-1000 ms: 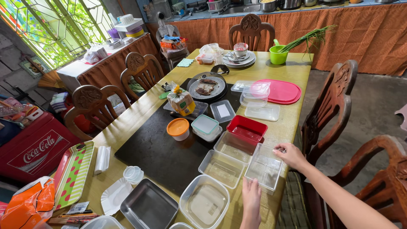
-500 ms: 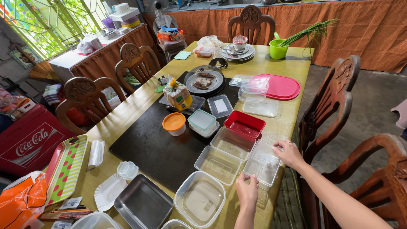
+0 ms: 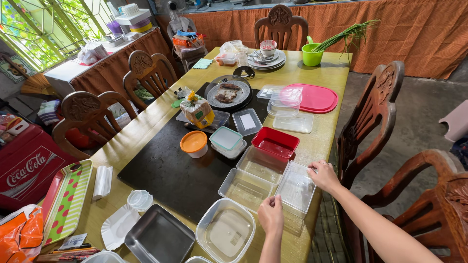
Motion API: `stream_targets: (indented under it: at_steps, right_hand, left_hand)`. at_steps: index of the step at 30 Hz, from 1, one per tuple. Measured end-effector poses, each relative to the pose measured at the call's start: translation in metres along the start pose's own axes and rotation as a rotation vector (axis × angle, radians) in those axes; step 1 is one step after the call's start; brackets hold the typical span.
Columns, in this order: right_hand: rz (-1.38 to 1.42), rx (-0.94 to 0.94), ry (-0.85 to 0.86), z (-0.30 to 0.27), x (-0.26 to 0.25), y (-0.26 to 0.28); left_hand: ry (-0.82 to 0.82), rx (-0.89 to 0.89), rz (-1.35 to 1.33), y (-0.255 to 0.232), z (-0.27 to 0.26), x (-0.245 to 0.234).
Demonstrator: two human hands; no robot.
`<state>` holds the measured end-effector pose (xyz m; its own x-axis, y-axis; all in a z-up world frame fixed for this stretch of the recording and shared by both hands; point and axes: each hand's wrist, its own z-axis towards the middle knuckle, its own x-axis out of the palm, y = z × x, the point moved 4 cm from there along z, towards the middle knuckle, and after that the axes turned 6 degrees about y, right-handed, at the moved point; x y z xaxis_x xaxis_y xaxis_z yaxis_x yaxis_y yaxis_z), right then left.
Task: The person opens and closes various plastic and metal containers on a dining table, then stacks them by size and type. They handle clear plastic containers, red and orange lidded containers, and metal trays, arranging them into neat piles.
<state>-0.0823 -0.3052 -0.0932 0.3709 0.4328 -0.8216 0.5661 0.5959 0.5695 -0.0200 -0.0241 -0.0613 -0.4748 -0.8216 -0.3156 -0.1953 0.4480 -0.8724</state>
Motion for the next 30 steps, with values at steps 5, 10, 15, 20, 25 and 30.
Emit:
stream_targets:
  at_steps: [5,10,15,20,25,30]
  right_hand:
    - [0.011,-0.005,0.019,-0.004,-0.002,0.008]
    - [-0.065,-0.013,0.041,-0.004,-0.001,0.010]
    - [-0.273,-0.094,0.069,-0.012,0.006,0.043]
    - [-0.498,-0.008,0.226,-0.045,0.024,0.096]
    - [-0.511,-0.044,0.008,-0.073,0.020,0.114]
    - [-0.388,-0.063,-0.083,-0.063,0.038,0.090]
  left_hand:
    - [-0.051,0.036,0.122,-0.012,-0.002,-0.015]
    - [-0.025,0.073,0.096,-0.011,-0.002,-0.016]
    - [-0.066,0.147,0.098,-0.008,-0.001,-0.018]
    - [-0.032,0.175,0.126,-0.005,-0.003,-0.015]
    - [-0.011,0.200,0.205,-0.005,0.003,-0.012]
    - [0.040,0.230,0.329,0.002,0.013,-0.006]
